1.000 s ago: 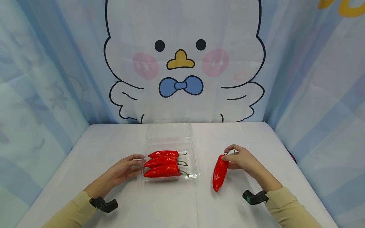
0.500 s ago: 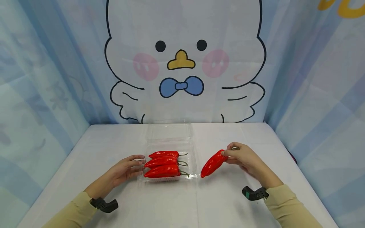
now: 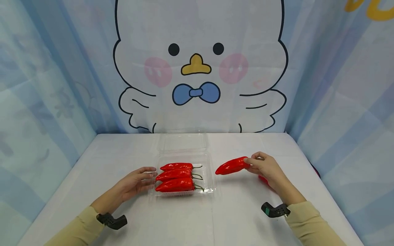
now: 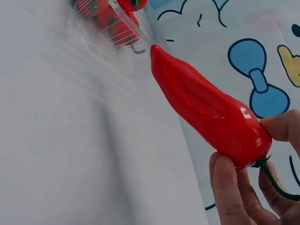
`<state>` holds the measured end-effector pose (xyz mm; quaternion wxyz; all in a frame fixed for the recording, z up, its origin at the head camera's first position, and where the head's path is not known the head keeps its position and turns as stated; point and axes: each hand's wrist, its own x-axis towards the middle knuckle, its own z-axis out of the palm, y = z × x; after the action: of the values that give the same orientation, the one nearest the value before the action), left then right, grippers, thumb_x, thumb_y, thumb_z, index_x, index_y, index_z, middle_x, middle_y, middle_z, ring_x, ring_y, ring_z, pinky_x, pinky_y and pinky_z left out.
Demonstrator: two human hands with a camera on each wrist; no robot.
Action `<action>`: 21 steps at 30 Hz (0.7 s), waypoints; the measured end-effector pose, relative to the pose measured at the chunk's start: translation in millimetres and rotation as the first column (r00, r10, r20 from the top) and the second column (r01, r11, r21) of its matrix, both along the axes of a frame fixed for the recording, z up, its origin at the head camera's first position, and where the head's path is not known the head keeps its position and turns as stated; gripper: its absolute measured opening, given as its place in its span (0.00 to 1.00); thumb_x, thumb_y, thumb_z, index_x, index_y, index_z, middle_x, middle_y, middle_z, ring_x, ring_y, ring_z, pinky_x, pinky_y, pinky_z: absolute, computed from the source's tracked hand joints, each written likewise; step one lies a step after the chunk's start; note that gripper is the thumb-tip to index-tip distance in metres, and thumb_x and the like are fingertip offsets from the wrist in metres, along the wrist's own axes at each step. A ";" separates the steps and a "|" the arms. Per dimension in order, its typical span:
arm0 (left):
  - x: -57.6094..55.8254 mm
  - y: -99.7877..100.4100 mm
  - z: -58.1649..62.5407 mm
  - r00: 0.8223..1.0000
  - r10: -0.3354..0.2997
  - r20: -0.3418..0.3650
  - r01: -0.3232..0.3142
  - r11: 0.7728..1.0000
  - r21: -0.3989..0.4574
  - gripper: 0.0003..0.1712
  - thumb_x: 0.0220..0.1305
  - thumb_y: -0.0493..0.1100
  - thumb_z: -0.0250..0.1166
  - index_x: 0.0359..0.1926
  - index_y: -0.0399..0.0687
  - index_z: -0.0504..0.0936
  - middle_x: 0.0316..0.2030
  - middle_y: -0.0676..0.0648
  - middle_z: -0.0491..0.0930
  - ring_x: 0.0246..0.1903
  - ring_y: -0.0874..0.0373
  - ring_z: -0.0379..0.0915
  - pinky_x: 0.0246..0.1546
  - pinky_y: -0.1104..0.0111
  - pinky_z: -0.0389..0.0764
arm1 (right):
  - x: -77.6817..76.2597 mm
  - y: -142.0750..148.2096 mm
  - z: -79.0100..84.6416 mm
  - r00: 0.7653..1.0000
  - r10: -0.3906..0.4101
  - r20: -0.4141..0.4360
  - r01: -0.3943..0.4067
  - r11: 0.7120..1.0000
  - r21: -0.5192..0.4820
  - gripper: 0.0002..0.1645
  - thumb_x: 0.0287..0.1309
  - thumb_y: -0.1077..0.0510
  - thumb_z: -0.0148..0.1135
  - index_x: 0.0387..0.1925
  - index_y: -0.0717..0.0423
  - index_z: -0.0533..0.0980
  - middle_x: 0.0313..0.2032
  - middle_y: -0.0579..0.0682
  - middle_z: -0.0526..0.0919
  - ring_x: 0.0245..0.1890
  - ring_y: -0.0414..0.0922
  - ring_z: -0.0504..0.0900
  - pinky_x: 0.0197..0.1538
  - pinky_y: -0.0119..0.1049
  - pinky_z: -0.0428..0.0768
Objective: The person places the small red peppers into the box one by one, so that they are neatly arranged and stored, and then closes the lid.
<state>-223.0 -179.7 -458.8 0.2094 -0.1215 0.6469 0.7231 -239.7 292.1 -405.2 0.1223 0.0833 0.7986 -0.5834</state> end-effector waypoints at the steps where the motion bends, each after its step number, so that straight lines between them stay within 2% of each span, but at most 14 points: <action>1: 0.0 -0.2 0.3 1.000 0.001 0.000 -0.001 1.000 -0.001 0.27 0.72 0.39 0.63 0.69 0.39 0.69 0.64 0.36 0.77 0.46 0.53 0.83 0.49 0.62 0.88 | 0.1 -0.9 0.0 1.000 -0.017 -0.004 0.017 1.000 -0.006 0.25 0.67 0.45 0.68 0.51 0.56 0.68 0.59 0.63 0.76 0.41 0.37 0.89 0.48 0.26 0.86; 4: -0.1 -0.7 0.8 1.000 -0.003 -0.002 0.003 1.000 0.000 0.28 0.72 0.39 0.64 0.69 0.39 0.69 0.64 0.36 0.77 0.46 0.53 0.83 0.49 0.62 0.88 | 0.3 -4.8 1.0 0.999 -0.051 -0.008 0.051 0.998 -0.022 0.27 0.67 0.44 0.68 0.53 0.56 0.67 0.63 0.66 0.73 0.40 0.35 0.89 0.48 0.26 0.85; 9: -0.3 -0.4 0.5 1.000 -0.004 -0.003 0.004 1.000 -0.007 0.28 0.72 0.39 0.64 0.69 0.39 0.69 0.63 0.36 0.77 0.45 0.53 0.83 0.49 0.63 0.88 | -0.7 -13.4 1.8 0.998 -0.058 -0.026 0.056 0.997 -0.060 0.27 0.68 0.46 0.67 0.53 0.58 0.66 0.64 0.66 0.71 0.39 0.33 0.87 0.48 0.29 0.86; 15: -0.1 -0.1 0.4 1.000 -0.002 -0.007 0.002 1.000 -0.010 0.28 0.72 0.39 0.64 0.69 0.39 0.69 0.63 0.36 0.76 0.45 0.53 0.83 0.48 0.63 0.88 | -3.9 -25.2 -0.1 0.997 -0.047 -0.066 0.043 0.997 -0.065 0.24 0.67 0.47 0.69 0.49 0.57 0.68 0.61 0.64 0.73 0.41 0.35 0.86 0.50 0.32 0.87; 21: 0.0 -1.1 0.9 1.000 -0.008 -0.008 0.008 1.000 -0.005 0.27 0.73 0.38 0.62 0.69 0.38 0.69 0.65 0.35 0.76 0.45 0.53 0.83 0.49 0.63 0.88 | -7.7 -39.3 -3.3 0.994 -0.033 -0.104 0.025 0.997 -0.079 0.19 0.67 0.50 0.69 0.45 0.58 0.70 0.53 0.60 0.76 0.40 0.37 0.88 0.48 0.31 0.87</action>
<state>-222.9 -180.8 -457.9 0.2094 -0.1167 0.6501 0.7211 -247.4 252.8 -408.5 0.0746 0.0590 0.7795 -0.6191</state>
